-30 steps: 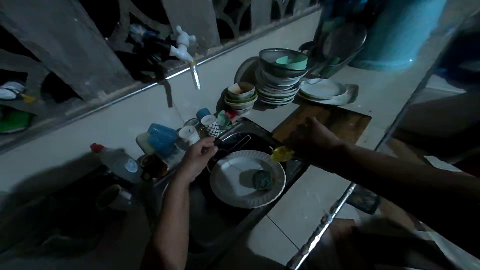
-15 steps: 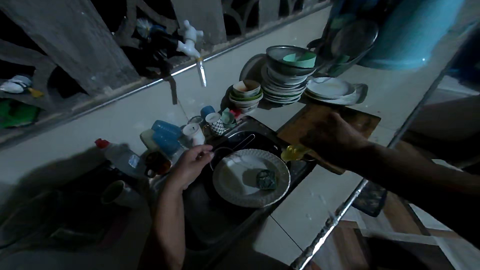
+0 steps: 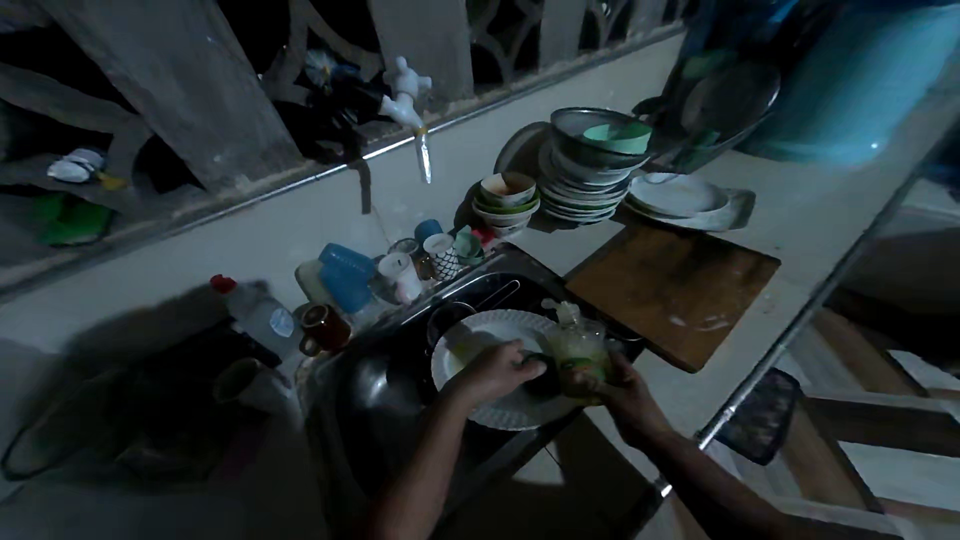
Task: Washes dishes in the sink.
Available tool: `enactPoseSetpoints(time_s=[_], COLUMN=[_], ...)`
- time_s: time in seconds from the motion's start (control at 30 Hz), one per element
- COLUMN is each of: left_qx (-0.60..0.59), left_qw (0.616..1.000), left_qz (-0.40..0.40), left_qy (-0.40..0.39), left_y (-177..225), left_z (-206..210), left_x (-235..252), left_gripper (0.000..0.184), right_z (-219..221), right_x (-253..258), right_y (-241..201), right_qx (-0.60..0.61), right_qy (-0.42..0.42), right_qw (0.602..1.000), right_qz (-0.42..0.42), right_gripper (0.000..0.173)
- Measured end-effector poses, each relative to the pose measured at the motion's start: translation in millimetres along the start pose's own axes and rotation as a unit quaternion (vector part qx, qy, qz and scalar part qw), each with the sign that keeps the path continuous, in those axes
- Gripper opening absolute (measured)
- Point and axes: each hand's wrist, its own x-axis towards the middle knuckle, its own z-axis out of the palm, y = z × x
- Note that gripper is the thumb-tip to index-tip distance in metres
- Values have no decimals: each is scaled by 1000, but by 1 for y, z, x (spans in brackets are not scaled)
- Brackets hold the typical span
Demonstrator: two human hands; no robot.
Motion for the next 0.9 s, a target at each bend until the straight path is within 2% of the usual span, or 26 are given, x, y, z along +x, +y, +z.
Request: enactPoseSetpoints(time_s=[0.07, 0.13, 0.27, 0.37, 0.43, 0.47, 0.57, 0.63, 0.7, 0.73, 0.8, 0.9], left_qx=[-42, -57, -58, -9, 5, 1, -14, -24, -27, -6, 83, 142], left_qw=[997, 992, 980, 979, 975, 967, 925, 883, 838, 820, 771, 725], left_qz=[37, 75, 119, 88, 42, 27, 6, 1, -28, -65, -120, -152], left_qy=[45, 84, 150, 183, 220, 253, 380, 470, 545, 568, 620, 656], left_y=[7, 15, 23, 25, 25, 23, 6, -5, -21, -30, -52, -94], left_z=[4, 5, 4, -9, -27, -39, -84, -118, -153, -173, -212, -246], left_x=[8, 10, 6, -10, -25, -33, -61, -80, -88, -89, -83, -71], left_gripper=[69, 65, 54, 57, 55, 53, 50, 50, 57, 64, 65, 65], right_z=[16, 28, 46, 46, 38, 33, 15, 5, 2, 2, 3, 6], right_x=[-3, -2, 3, 15, 27, 31, 40, 43, 48, 51, 54, 60], right_y=[6, 8, 6, 3, 6, 5, 13, 20, 24, 25, 25, 19], right_qx=[58, 84, 52, -119, -293, -361, -482, -512, -523, -521, -503, -495], right_qy=[-15, -57, -136, -180, -157, -138, -78, -59, -53, -53, -55, -57], right_qw=[998, 995, 988, 969, 926, 908, 871, 857, 851, 852, 862, 865], right_qz=[9, 1, -45, -118, -180, -160, -58, -12, 9, 17, 35, 60], right_gripper=[60, 63, 74, 75, 79, 79, 77, 75, 73, 72, 70, 67])
